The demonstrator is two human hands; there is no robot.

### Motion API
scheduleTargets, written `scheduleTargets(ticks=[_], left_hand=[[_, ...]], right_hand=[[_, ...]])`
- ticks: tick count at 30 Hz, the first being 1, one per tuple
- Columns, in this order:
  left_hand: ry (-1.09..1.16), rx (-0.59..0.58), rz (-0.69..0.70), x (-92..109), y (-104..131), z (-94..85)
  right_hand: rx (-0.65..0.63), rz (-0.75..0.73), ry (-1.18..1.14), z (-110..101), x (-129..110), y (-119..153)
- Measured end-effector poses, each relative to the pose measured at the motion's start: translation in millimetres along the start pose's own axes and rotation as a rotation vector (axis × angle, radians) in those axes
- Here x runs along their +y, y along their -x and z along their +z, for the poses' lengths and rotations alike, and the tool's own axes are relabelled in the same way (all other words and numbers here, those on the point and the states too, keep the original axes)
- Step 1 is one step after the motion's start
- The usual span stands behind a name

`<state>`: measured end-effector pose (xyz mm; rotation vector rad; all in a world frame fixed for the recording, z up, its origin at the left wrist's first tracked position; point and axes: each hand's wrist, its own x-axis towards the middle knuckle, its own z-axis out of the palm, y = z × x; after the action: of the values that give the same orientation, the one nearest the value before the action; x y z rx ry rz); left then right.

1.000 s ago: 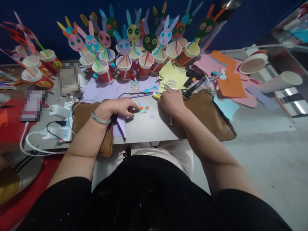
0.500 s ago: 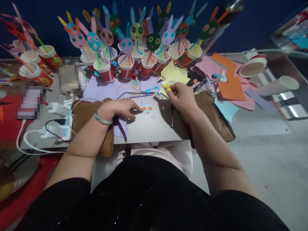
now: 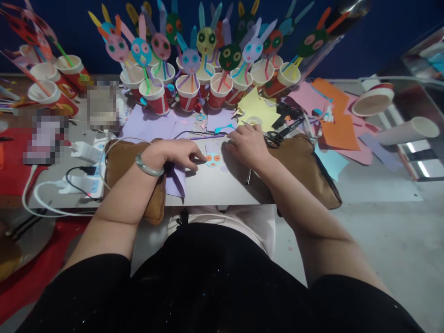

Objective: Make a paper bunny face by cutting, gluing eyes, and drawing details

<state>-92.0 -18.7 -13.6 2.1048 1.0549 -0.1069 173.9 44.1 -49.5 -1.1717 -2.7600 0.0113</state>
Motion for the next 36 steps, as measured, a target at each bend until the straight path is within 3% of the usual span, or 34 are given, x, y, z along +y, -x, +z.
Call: scheduleTargets(ticks=[7, 12, 18, 22, 27, 33, 36], left_hand=[[0.001, -0.029, -0.021, 2.4, -0.4, -1.6], [0.058, 0.011, 0.027, -3.4, 0.4, -0.8], [0.081, -0.006, -0.010, -4.0, -0.6, -0.8], [0.070, -0.005, -0.028, -1.4, -0.5, -1.3], [0.059, 0.057, -0.015, 0.9, 1.1, -2.3], [0.025, 0.103, -0.016, 0.4, 1.6, -3.9], [0.003, 0.129, -0.013, -1.5, 0.9, -4.3]], right_hand=[[-0.071, -0.076, 0.099, 2.0, -13.8, -50.2], [-0.152, -0.067, 0.111, 0.3, -9.7, -66.3], [0.083, 0.190, -0.231, 9.5, 20.7, -65.1], [0.194, 0.215, -0.439, 17.1, 32.8, -66.0], [0.236, 0.208, -0.604, 15.5, 39.2, -67.8], [0.096, 0.168, -0.839, 3.2, 49.2, -65.6], [0.140, 0.184, -0.981, -2.6, 54.4, -64.6]])
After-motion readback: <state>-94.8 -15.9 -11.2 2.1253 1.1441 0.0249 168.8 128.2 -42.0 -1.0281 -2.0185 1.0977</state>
